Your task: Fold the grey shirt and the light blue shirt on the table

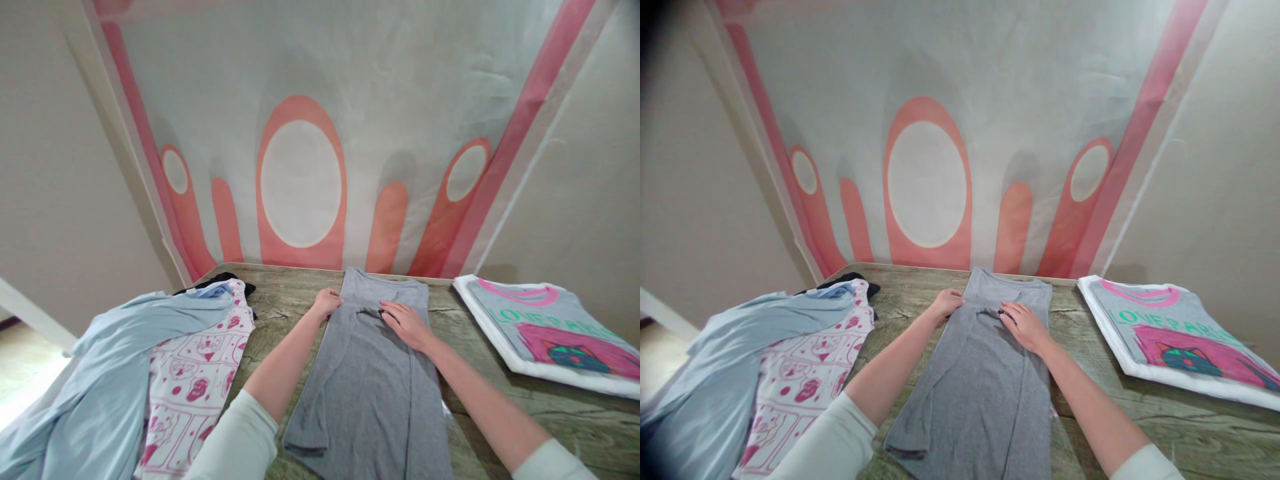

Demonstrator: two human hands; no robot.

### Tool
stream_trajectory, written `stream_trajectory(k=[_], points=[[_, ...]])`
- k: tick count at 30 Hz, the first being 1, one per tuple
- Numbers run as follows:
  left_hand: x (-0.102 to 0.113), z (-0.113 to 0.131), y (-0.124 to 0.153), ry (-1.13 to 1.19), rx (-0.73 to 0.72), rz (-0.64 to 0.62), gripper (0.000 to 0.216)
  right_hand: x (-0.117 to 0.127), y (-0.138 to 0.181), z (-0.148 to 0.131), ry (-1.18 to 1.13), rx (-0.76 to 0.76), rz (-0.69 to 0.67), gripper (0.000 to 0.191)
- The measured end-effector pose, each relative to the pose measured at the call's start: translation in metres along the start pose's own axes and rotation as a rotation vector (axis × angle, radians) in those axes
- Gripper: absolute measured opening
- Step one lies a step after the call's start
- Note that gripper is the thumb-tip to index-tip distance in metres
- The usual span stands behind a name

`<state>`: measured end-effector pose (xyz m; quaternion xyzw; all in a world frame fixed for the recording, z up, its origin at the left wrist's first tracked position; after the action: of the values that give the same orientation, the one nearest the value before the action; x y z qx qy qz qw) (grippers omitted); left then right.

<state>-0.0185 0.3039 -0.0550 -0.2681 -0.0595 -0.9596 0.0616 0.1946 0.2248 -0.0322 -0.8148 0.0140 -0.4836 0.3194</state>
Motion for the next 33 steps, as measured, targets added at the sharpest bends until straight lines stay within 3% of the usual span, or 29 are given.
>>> stream_trajectory(k=[5,9,14,17,19,21,25,33], points=[[0.006,-0.004,0.003,0.01,-0.114,0.015,0.038,-0.003,0.0,0.002,0.017,0.013,-0.023,0.046],[0.016,-0.011,0.023,0.031,-0.174,-0.013,0.056,-0.005,0.002,0.001,0.043,0.029,-0.036,0.048],[0.037,-0.014,0.051,0.025,-0.255,-0.022,0.056,-0.003,0.004,-0.002,0.1,0.029,-0.043,0.05],[0.046,0.009,0.076,-0.107,-0.544,-0.025,0.055,0.005,0.001,0.001,0.159,-0.009,-0.006,0.051],[0.04,0.024,0.1,-0.26,-0.795,-0.088,0.049,0.006,-0.002,0.009,0.21,-0.093,0.011,0.053],[0.028,0.026,0.118,-0.43,-0.934,-0.176,0.043,0.001,-0.004,0.021,0.266,-0.228,-0.014,0.057],[0.011,0.017,0.131,-0.653,-0.966,-0.228,0.048,-0.027,-0.006,0.037,0.343,-0.385,-0.174,0.064],[0.004,0.015,0.12,-0.782,-0.864,-0.085,0.052,-0.047,-0.045,0.041,0.354,-0.145,-0.198,0.062]])
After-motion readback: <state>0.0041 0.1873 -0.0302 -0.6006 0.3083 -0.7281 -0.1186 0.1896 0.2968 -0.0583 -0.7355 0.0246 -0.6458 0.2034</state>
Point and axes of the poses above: each hand's wrist, its own y-axis away from the middle knuckle, its own x-axis out of the back of the hand, z = x × y, the point moved 9 cm from there along -y, towards the middle knuckle, and after that the axes turned 11 degrees about z, right-handed, at the moved point
